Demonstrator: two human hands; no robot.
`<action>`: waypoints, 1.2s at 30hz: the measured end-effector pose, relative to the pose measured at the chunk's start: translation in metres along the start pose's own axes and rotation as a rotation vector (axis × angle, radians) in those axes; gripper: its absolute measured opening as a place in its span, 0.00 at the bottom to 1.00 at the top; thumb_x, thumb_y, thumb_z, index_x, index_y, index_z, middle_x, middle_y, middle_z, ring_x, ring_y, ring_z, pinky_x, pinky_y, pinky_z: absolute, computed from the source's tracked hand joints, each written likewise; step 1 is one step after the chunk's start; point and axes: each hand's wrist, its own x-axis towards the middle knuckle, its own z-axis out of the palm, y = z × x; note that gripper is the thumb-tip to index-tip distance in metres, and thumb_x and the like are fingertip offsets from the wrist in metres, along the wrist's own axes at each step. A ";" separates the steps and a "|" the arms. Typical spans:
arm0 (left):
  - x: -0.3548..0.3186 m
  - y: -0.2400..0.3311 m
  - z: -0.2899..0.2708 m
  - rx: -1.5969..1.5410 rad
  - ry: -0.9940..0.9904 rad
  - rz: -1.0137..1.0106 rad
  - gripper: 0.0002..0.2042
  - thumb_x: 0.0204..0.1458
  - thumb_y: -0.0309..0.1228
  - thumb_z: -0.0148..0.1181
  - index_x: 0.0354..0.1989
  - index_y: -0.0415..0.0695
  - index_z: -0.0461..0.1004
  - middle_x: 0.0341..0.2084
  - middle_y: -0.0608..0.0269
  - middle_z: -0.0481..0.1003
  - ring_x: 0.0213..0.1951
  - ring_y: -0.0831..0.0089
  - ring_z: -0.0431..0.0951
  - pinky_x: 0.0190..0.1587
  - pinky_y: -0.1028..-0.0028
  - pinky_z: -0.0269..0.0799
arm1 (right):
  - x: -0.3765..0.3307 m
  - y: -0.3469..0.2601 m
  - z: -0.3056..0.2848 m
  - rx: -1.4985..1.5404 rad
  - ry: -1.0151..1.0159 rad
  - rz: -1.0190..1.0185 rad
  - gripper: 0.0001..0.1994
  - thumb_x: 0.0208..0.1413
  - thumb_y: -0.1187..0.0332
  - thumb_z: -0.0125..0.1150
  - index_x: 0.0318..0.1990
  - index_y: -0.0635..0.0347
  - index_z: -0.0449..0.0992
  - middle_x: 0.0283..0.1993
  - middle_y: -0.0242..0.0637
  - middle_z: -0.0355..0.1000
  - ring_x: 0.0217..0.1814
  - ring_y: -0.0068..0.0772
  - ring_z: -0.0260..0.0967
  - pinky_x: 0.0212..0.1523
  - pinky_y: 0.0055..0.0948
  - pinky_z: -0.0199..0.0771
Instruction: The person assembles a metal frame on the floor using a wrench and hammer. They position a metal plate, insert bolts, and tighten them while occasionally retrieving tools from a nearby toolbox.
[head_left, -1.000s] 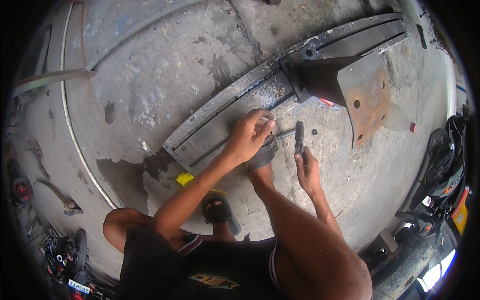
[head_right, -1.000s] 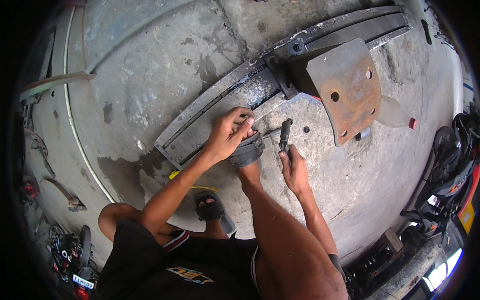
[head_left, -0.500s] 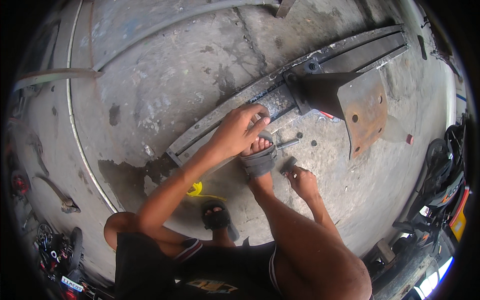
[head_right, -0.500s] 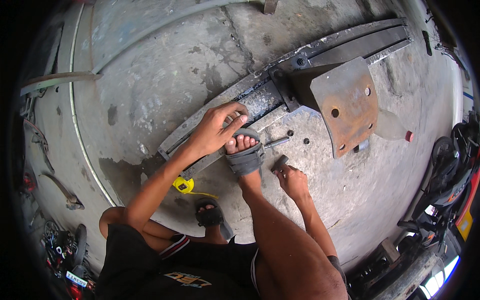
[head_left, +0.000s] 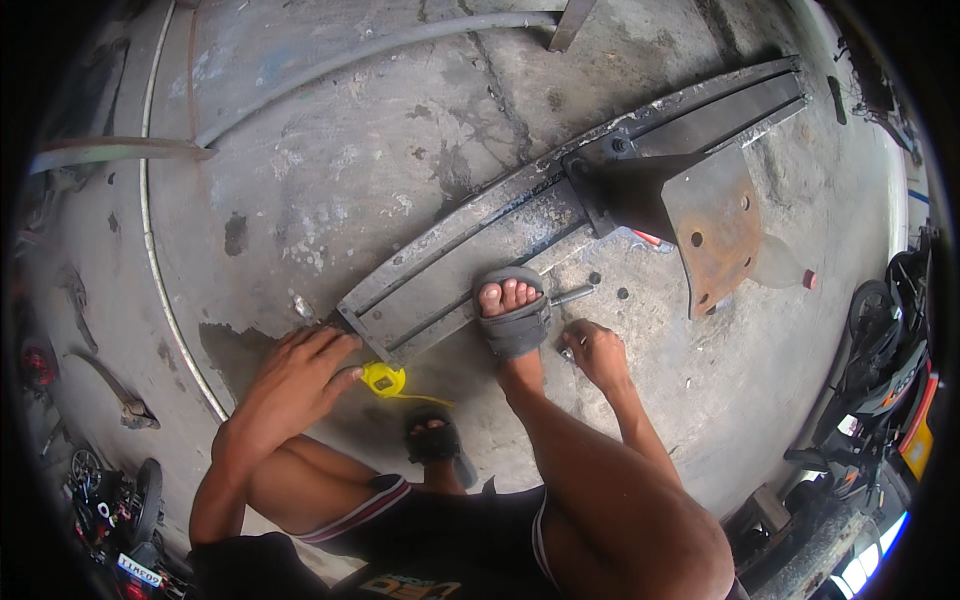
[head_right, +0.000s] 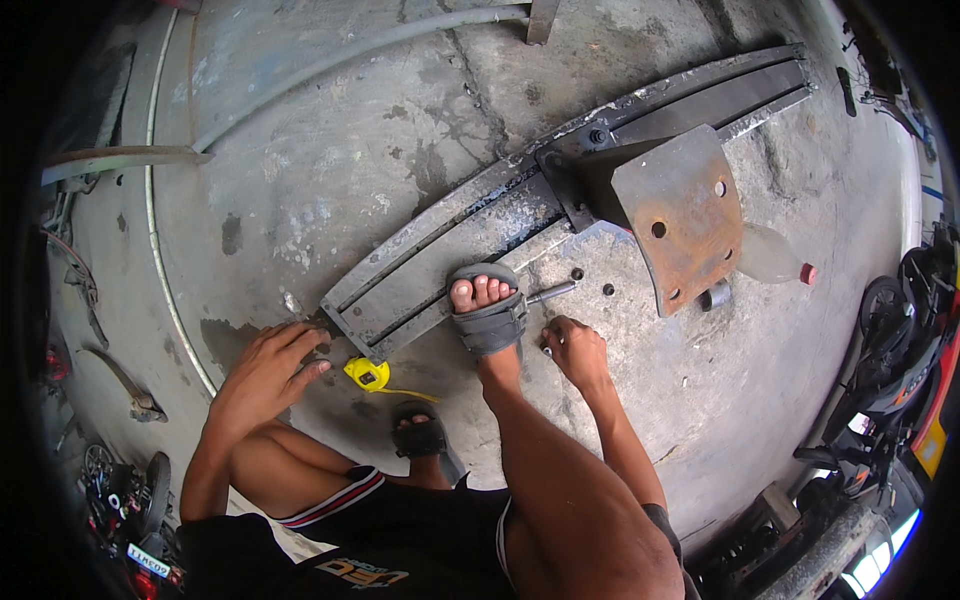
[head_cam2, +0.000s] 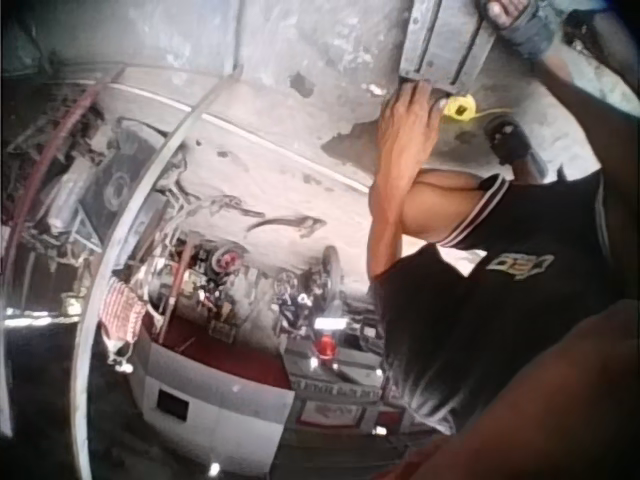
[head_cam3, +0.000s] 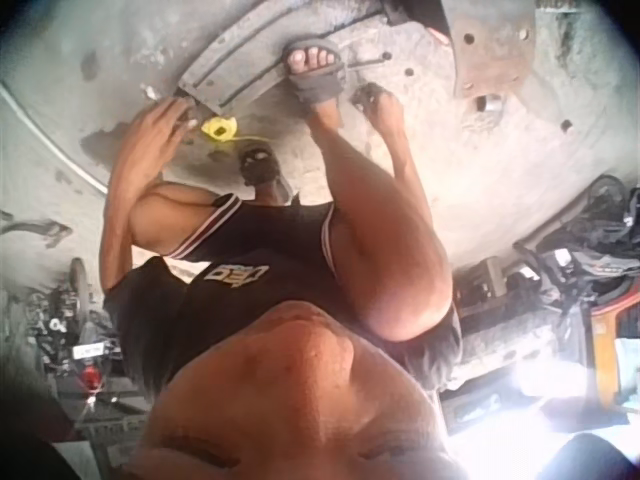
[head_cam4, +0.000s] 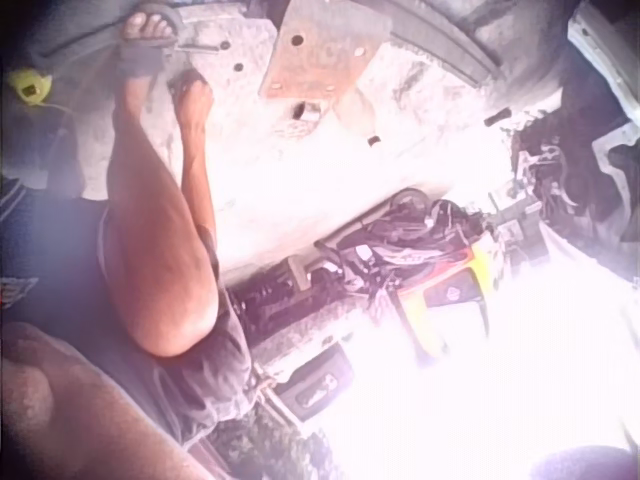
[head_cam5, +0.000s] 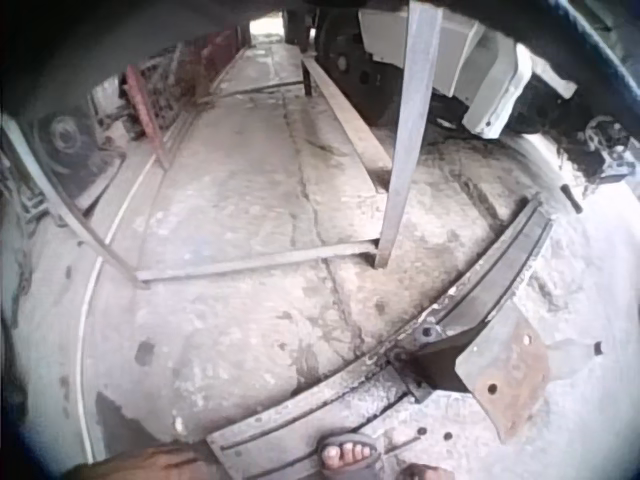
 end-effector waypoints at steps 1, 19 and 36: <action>-0.005 -0.006 0.009 0.014 0.014 -0.066 0.19 0.61 0.38 0.58 0.56 0.41 0.72 0.53 0.48 0.73 0.55 0.47 0.72 0.60 0.55 0.65 | 0.006 0.000 0.000 0.010 0.031 -0.010 0.08 0.59 0.63 0.64 0.40 0.57 0.80 0.35 0.45 0.80 0.34 0.49 0.79 0.37 0.43 0.77; 0.035 0.089 -0.048 -0.002 0.167 0.502 0.20 0.61 0.39 0.57 0.55 0.36 0.71 0.40 0.42 0.77 0.46 0.42 0.77 0.51 0.53 0.71 | -0.047 0.058 0.063 -0.233 0.123 -0.164 0.32 0.57 0.60 0.67 0.67 0.46 0.58 0.42 0.48 0.76 0.39 0.56 0.77 0.41 0.52 0.78; 0.026 0.049 -0.057 -0.043 0.364 0.263 0.22 0.62 0.41 0.56 0.60 0.40 0.70 0.47 0.46 0.75 0.51 0.46 0.75 0.55 0.56 0.69 | -0.028 0.172 -0.055 -0.186 0.154 0.071 0.13 0.58 0.60 0.67 0.40 0.60 0.79 0.28 0.45 0.79 0.28 0.42 0.79 0.32 0.37 0.76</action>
